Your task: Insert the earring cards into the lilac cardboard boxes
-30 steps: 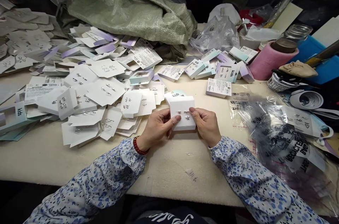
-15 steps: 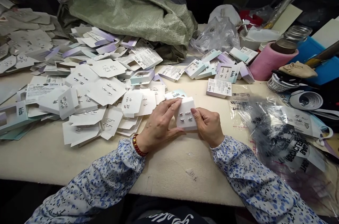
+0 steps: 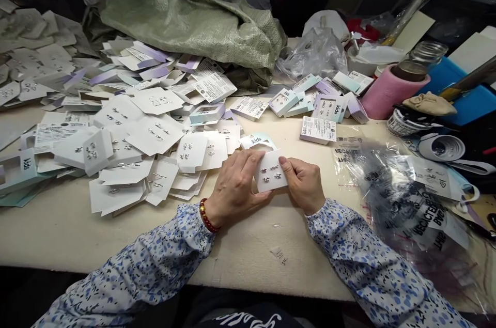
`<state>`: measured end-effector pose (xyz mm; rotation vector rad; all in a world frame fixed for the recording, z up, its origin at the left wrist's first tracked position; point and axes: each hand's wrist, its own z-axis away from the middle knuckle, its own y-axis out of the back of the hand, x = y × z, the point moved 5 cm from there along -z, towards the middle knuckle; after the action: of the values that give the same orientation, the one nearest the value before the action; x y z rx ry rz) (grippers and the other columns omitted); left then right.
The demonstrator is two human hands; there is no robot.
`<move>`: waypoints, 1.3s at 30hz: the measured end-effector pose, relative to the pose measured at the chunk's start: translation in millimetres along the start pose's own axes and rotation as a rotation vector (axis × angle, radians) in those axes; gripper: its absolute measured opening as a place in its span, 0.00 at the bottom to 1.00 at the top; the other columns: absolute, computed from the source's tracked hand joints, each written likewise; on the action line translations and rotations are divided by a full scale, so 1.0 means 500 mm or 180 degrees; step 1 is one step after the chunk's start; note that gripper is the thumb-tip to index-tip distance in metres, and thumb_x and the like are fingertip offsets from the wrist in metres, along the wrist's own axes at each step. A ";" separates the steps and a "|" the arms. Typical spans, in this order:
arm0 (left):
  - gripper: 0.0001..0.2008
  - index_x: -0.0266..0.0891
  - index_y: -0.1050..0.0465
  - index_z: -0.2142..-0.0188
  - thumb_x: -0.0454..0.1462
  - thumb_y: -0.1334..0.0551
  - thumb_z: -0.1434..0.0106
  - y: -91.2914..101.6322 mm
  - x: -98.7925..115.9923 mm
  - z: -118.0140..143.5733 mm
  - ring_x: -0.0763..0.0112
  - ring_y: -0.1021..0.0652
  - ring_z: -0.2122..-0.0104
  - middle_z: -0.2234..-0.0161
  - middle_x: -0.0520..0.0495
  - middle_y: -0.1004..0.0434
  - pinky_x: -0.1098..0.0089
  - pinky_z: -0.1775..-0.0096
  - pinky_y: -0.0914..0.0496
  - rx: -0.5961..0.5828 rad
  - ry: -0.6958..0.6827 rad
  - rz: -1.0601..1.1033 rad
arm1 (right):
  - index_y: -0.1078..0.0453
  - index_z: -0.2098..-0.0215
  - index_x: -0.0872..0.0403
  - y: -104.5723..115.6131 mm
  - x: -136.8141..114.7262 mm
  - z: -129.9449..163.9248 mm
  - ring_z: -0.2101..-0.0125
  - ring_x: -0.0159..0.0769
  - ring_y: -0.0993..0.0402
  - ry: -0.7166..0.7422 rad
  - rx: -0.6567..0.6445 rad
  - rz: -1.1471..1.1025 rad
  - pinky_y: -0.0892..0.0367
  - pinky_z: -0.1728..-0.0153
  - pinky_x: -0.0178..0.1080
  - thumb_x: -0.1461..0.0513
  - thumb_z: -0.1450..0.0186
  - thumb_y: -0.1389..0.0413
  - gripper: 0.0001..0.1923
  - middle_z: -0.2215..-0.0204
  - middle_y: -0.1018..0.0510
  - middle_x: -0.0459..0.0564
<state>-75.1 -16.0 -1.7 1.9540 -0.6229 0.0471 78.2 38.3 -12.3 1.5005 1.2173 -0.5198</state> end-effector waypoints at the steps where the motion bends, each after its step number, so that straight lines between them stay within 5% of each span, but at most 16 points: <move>1: 0.33 0.30 0.36 0.43 0.47 0.33 0.42 0.001 -0.001 -0.001 0.52 0.28 0.55 0.51 0.35 0.26 0.55 0.54 0.30 -0.0013 0.0030 -0.0037 | 0.27 0.77 0.55 0.001 0.000 0.001 0.83 0.31 0.35 0.0033 -0.0005 0.0077 0.41 0.83 0.35 0.47 0.30 0.47 0.26 0.82 0.27 0.47; 5: 0.31 0.30 0.34 0.45 0.49 0.34 0.41 0.007 -0.009 -0.002 0.53 0.28 0.56 0.54 0.37 0.26 0.57 0.56 0.31 0.0030 0.0179 -0.0165 | 0.24 0.55 0.56 0.000 -0.002 0.006 0.74 0.36 0.23 0.0047 -0.0028 0.0242 0.28 0.77 0.37 0.49 0.30 0.45 0.20 0.68 0.17 0.53; 10: 0.34 0.26 0.37 0.40 0.50 0.38 0.36 0.011 -0.002 0.001 0.55 0.27 0.56 0.52 0.34 0.26 0.60 0.59 0.32 0.0275 0.0137 -0.0382 | 0.35 0.39 0.60 -0.023 -0.027 0.024 0.52 0.53 0.23 0.0493 -0.0181 0.1029 0.23 0.56 0.54 0.42 0.38 0.40 0.40 0.49 0.23 0.64; 13: 0.37 0.25 0.40 0.37 0.52 0.40 0.35 0.010 0.013 0.005 0.54 0.27 0.57 0.51 0.33 0.26 0.59 0.59 0.34 0.0427 0.0040 -0.0594 | 0.43 0.33 0.60 -0.033 -0.038 0.034 0.47 0.58 0.28 0.0515 -0.0235 0.1516 0.24 0.53 0.57 0.44 0.40 0.39 0.46 0.45 0.28 0.66; 21: 0.36 0.25 0.38 0.38 0.52 0.42 0.33 0.000 0.043 0.003 0.58 0.28 0.63 0.60 0.38 0.24 0.60 0.63 0.35 0.0536 -0.0187 -0.0674 | 0.42 0.33 0.62 -0.030 -0.040 0.038 0.49 0.55 0.27 0.0575 -0.0210 0.1604 0.25 0.51 0.55 0.49 0.40 0.39 0.43 0.47 0.27 0.66; 27: 0.47 0.30 0.56 0.30 0.52 0.36 0.37 -0.005 0.001 0.002 0.52 0.29 0.47 0.40 0.30 0.34 0.56 0.50 0.29 0.0410 -0.0139 0.0103 | 0.41 0.32 0.63 0.019 -0.016 0.002 0.46 0.56 0.28 0.0846 0.0266 0.1492 0.28 0.46 0.56 0.52 0.39 0.40 0.42 0.46 0.27 0.67; 33: 0.29 0.35 0.34 0.41 0.41 0.33 0.40 -0.025 -0.017 -0.001 0.50 0.27 0.48 0.41 0.37 0.29 0.53 0.51 0.30 -0.0263 -0.0019 -0.0641 | 0.38 0.33 0.57 0.082 0.024 -0.035 0.42 0.57 0.31 0.0605 0.0600 0.1126 0.32 0.42 0.60 0.50 0.40 0.36 0.41 0.43 0.29 0.63; 39: 0.16 0.31 0.26 0.50 0.35 0.37 0.38 -0.023 0.004 -0.012 0.55 0.25 0.58 0.52 0.38 0.21 0.58 0.62 0.31 0.0020 -0.0493 -0.1015 | 0.31 0.38 0.54 0.108 0.042 -0.048 0.41 0.54 0.31 0.0172 0.0361 -0.0119 0.34 0.39 0.57 0.49 0.41 0.35 0.36 0.43 0.31 0.59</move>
<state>-66.7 -8.0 -7.7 2.0540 -0.4038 -0.3031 127.3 74.5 2.7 1.5990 1.2777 -0.5849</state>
